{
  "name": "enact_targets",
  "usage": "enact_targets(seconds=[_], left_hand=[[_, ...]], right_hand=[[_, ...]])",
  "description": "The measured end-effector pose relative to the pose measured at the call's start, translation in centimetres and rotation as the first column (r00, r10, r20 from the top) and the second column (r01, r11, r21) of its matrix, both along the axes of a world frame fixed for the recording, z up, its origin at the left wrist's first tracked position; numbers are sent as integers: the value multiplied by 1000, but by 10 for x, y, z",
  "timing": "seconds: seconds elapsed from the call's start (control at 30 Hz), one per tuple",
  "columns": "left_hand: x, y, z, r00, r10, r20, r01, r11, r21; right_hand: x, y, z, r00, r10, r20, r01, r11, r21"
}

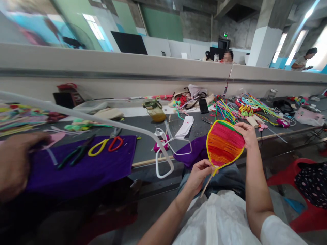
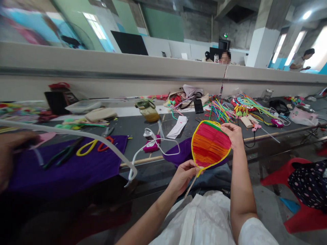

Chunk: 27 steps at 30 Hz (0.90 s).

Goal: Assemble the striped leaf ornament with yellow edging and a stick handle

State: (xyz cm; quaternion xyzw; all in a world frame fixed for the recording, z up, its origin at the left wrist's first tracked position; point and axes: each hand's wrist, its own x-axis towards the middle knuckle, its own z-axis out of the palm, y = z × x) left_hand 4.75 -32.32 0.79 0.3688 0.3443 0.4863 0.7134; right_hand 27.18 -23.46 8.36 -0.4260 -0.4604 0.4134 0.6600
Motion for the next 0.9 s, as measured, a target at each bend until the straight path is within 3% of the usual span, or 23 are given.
enact_targets(seconds=[0.27, 0.57, 0.9], left_hand=[[1, 5, -6, 995, -91, 36, 94, 990, -102], [-6, 8, -5, 916, -361, 172, 389, 906, -170], [-8, 11, -12, 909, -391, 145, 410, 902, -137]], right_hand=[[-1, -1, 2, 1000, -4, 14, 4, 1000, -3], [-2, -3, 5, 999, 4, 41, -4, 1000, -4], [-4, -5, 7, 998, 66, -3, -66, 998, 20]])
